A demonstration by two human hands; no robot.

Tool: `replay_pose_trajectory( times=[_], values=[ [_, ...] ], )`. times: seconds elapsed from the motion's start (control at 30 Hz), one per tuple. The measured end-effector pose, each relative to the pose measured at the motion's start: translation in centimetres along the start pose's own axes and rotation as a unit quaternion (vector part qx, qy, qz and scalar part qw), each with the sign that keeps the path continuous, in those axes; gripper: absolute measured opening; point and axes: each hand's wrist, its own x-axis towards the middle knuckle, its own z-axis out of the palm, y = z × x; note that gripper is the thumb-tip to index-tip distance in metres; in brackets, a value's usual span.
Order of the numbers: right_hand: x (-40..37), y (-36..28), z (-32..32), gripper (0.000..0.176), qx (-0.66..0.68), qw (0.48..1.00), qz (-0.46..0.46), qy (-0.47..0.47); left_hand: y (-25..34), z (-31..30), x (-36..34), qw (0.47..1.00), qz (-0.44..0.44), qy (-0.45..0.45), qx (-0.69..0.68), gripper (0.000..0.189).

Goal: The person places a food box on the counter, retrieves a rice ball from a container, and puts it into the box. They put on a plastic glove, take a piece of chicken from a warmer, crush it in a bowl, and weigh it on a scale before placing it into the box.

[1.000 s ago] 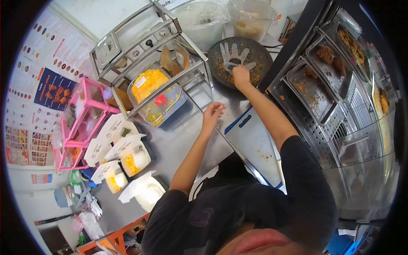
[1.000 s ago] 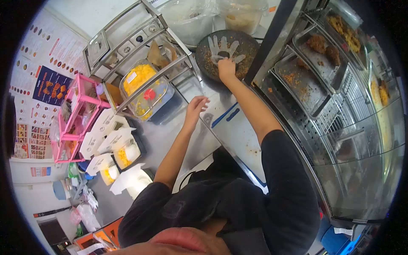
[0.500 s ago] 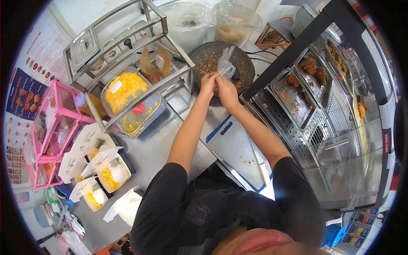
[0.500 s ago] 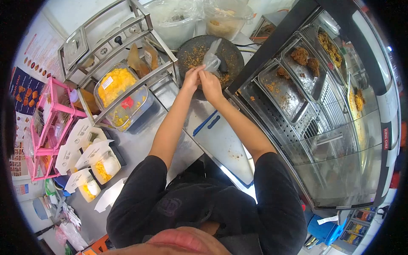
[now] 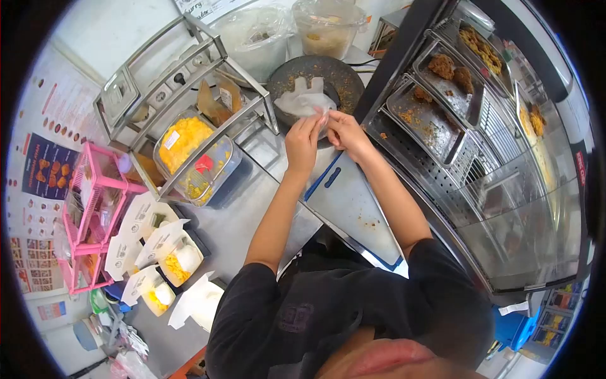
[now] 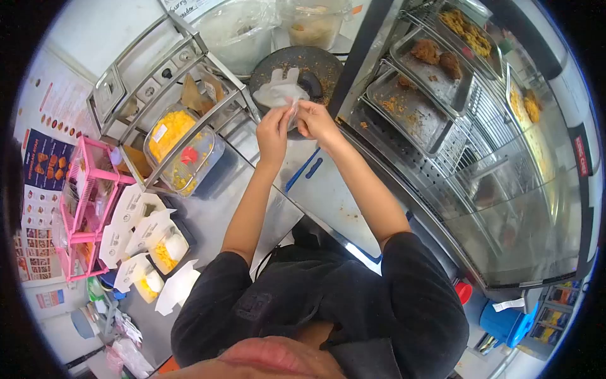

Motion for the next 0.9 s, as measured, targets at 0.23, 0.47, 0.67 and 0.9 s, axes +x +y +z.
replay_pose_trajectory(
  times=[0.23, 0.47, 0.67, 0.9],
  values=[
    [1.2, 3.9, 0.0, 0.038, 0.228, 0.947, -0.135, 0.184, 2.7, 0.0, -1.3, 0.988, -0.093, -0.117, 0.029, 0.022],
    [-2.6, 2.7, -2.0, 0.065, 0.631, 0.753, -0.076, -0.170, 3.7, 1.8, -3.8, 0.986, 0.152, -0.063, 0.020, 0.024],
    [-4.5, 3.4, -5.3, 0.059, 0.542, 0.816, -0.142, -0.138, 8.2, 4.8, -6.6, 0.975, 0.171, -0.126, -0.068, 0.022],
    [-9.5, 2.1, -6.3, 0.064, 0.508, 0.840, -0.168, -0.083, 11.7, 6.3, -8.4, 0.938, 0.241, -0.203, -0.147, 0.026]
  ],
)
